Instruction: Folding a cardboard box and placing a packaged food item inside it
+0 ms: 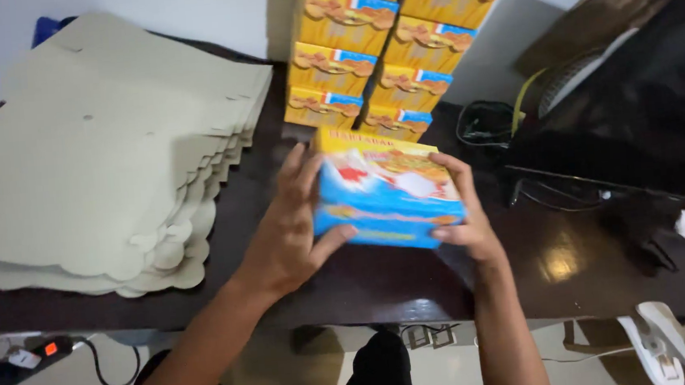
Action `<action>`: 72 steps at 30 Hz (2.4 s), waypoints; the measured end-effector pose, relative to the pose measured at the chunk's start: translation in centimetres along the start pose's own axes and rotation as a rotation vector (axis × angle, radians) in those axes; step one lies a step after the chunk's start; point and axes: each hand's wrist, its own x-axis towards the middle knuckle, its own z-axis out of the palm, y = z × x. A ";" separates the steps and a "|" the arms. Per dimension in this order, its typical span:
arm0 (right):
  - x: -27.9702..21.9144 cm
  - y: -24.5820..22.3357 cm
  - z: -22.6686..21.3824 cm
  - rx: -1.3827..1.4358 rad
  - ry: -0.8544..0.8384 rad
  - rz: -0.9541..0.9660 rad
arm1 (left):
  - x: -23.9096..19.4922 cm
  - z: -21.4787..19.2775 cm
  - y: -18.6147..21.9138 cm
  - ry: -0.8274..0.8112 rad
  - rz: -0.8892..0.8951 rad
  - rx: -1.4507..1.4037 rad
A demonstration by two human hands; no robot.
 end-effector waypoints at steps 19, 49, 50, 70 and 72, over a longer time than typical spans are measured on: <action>0.5 -1.5 3.7 -0.169 0.196 0.161 | 0.2 0.3 1.4 -0.275 -0.172 0.061; 0.2 -3.2 5.8 -0.361 -0.328 -0.125 | -10.3 -24.2 -6.3 0.529 -0.747 0.887; 0.1 -3.2 5.8 -0.348 -0.331 -0.105 | -10.4 -25.3 -7.4 0.384 -0.843 0.960; -0.1 -2.4 5.6 -0.310 -0.316 -0.074 | -4.1 -25.7 -7.9 -0.261 -1.424 0.656; 0.0 -2.9 5.7 -0.316 -0.313 -0.026 | -4.0 -25.7 -8.1 -0.305 -1.337 0.600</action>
